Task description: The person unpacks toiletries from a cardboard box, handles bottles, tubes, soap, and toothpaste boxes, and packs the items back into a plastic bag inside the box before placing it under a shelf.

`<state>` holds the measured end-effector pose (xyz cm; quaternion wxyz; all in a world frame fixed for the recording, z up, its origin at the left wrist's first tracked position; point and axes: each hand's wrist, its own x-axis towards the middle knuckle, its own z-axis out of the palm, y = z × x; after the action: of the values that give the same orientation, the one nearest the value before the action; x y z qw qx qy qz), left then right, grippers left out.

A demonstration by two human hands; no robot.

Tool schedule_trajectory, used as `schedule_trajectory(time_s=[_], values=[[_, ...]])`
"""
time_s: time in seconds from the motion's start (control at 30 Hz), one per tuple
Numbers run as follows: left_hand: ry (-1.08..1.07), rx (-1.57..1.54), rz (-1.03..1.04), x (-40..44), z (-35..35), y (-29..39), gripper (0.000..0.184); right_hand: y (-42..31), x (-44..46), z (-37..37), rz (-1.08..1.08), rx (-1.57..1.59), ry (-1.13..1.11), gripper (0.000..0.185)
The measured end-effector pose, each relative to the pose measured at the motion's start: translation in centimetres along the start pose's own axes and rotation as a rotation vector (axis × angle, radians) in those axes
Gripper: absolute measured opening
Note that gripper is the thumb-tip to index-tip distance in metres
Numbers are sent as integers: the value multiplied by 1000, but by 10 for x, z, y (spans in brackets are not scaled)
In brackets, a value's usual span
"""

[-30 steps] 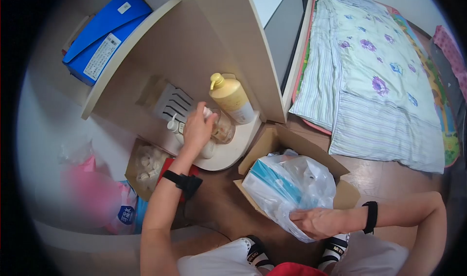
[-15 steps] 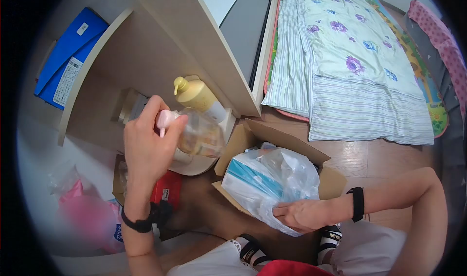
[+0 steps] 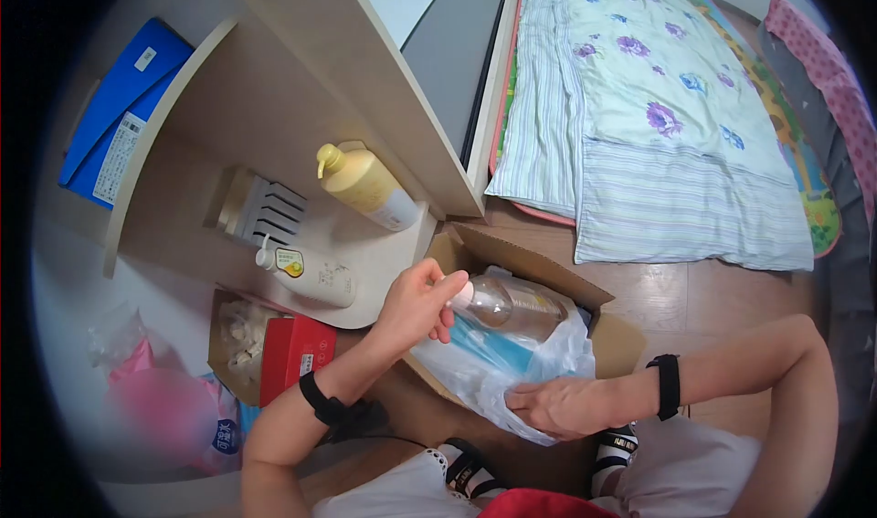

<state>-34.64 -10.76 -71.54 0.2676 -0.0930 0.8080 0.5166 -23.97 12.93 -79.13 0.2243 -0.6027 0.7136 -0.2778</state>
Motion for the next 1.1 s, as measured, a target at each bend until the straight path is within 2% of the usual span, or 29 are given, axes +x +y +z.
schedule_trajectory(time_s=[0.1,0.13,0.17,0.23,0.27,0.3,0.37,0.47,0.57,0.67,0.77,0.87,0.97,1.1], values=[[69,158,73,13,-14,-5,33,0,2,-6,-4,-28,-27,24],[97,178,93,13,-19,1,30,-2,1,-10,-6,-44,-42,27],[160,261,191,16,-24,2,30,-5,1,-13,5,-59,-65,27],[309,429,376,22,-39,2,31,-7,1,-19,3,-95,-117,28],[413,592,334,29,-51,2,24,-4,2,-18,-25,-90,-91,29],[614,599,473,38,-63,-2,26,-1,0,-14,-50,-82,-62,30],[995,595,762,56,-81,-5,42,3,1,-9,-71,-69,-29,32],[1110,429,673,71,-106,7,75,3,-1,-10,-52,-44,-20,35],[1032,462,800,91,-123,12,64,-3,-1,-25,1,1,25,36],[739,456,739,98,-139,16,47,-5,2,-39,73,23,77,36],[703,399,723,95,-143,24,34,-5,2,-37,115,32,60,37],[777,671,857,78,-128,26,31,-7,0,-24,82,39,64,36],[832,682,1017,69,-109,14,27,-3,-3,-12,28,0,100,36],[855,452,1146,38,-96,39,23,-2,1,-14,31,-31,81,35]])
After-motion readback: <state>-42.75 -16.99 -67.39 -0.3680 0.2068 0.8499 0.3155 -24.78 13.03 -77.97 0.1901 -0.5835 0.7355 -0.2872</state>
